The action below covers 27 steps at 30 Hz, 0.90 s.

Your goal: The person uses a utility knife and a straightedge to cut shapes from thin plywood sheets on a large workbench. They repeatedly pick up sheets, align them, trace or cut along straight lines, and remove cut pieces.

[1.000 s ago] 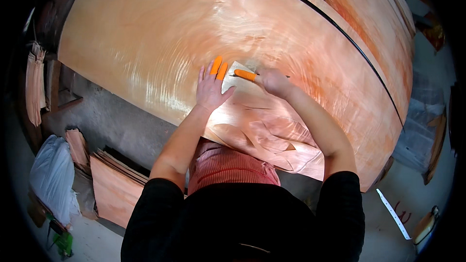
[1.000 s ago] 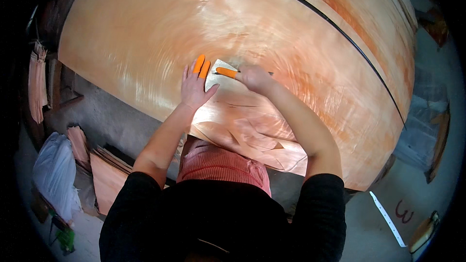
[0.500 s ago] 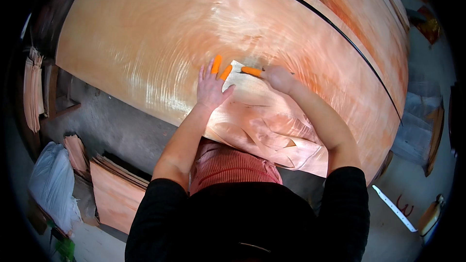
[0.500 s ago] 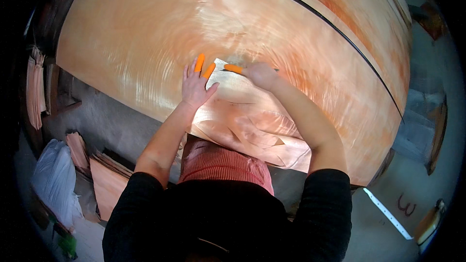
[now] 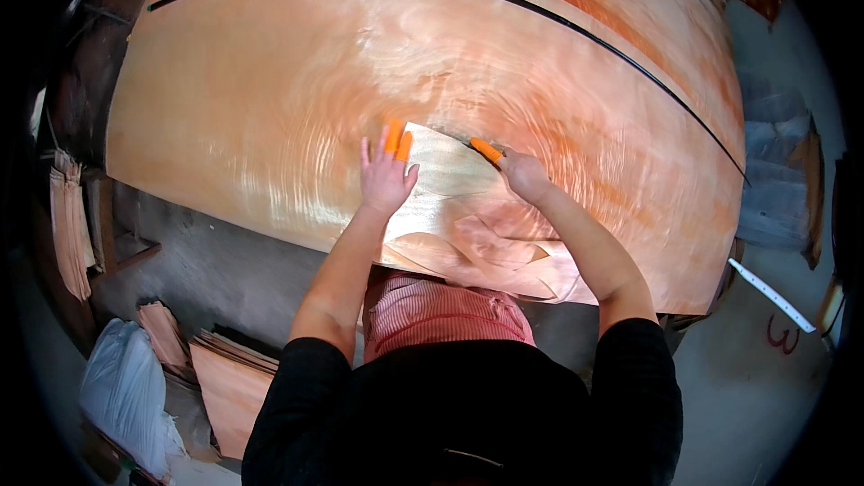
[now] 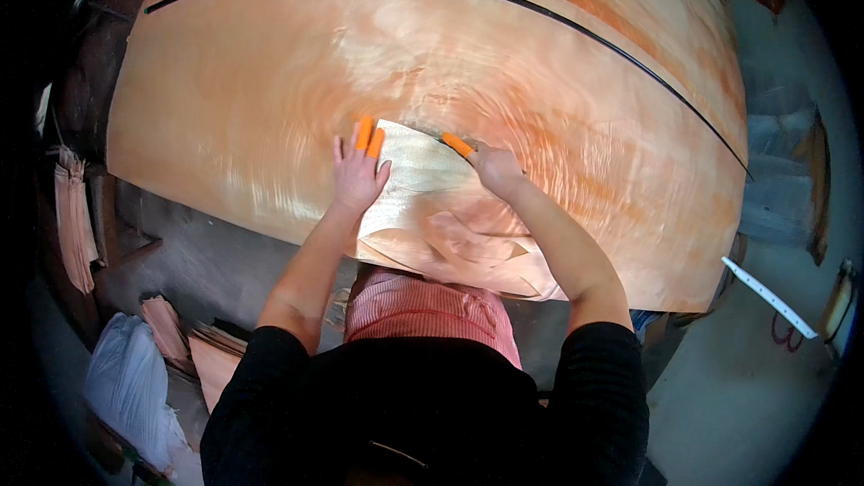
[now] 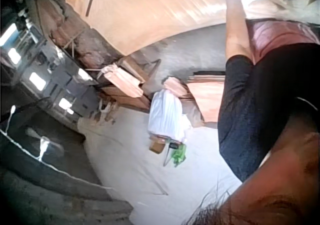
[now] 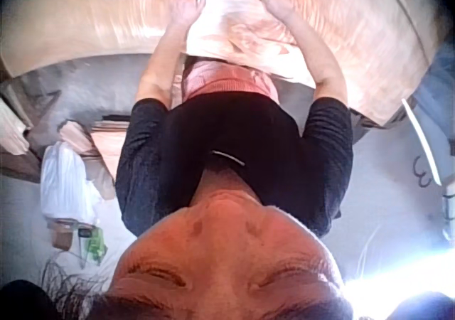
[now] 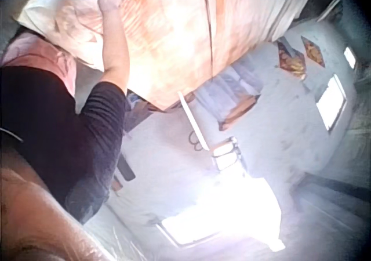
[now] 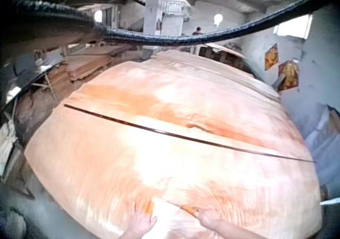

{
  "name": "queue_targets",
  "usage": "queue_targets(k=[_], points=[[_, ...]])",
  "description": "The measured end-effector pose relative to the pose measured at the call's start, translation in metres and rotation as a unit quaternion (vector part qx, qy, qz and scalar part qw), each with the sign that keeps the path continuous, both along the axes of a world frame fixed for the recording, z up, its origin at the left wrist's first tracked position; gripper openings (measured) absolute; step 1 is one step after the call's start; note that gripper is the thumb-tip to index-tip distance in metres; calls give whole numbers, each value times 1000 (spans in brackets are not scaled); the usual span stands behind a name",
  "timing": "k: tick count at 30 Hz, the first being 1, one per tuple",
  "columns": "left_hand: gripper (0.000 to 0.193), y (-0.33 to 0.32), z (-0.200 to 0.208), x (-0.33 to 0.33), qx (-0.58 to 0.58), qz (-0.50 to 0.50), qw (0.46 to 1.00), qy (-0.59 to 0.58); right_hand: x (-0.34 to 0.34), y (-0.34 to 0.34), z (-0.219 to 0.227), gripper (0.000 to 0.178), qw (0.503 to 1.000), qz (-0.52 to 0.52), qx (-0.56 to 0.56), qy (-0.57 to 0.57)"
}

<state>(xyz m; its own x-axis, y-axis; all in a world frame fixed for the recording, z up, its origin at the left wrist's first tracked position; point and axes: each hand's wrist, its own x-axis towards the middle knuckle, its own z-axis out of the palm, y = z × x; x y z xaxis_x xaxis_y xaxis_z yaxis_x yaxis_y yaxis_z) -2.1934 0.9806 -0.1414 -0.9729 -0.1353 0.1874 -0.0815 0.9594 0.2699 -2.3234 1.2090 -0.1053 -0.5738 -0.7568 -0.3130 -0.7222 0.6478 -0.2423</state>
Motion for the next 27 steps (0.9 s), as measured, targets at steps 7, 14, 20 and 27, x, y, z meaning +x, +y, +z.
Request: queue_targets(k=[7, 14, 20, 27], points=[[42, 37, -2, -13, 57, -141, 988, -1, 10, 8, 13, 32, 988, -115, 62, -80], [46, 38, 2, -15, 51, -142, 988, -27, 73, 73, -11, 29, 959, -275, -38, -60], [48, 41, 6, -21, 48, -147, 987, -46, 119, 93, -41, 23, 954, -293, 54, -41], [48, 44, 2, -26, 33, -146, 987, -53, 120, 87, -39, 24, 936, -342, 52, -72]])
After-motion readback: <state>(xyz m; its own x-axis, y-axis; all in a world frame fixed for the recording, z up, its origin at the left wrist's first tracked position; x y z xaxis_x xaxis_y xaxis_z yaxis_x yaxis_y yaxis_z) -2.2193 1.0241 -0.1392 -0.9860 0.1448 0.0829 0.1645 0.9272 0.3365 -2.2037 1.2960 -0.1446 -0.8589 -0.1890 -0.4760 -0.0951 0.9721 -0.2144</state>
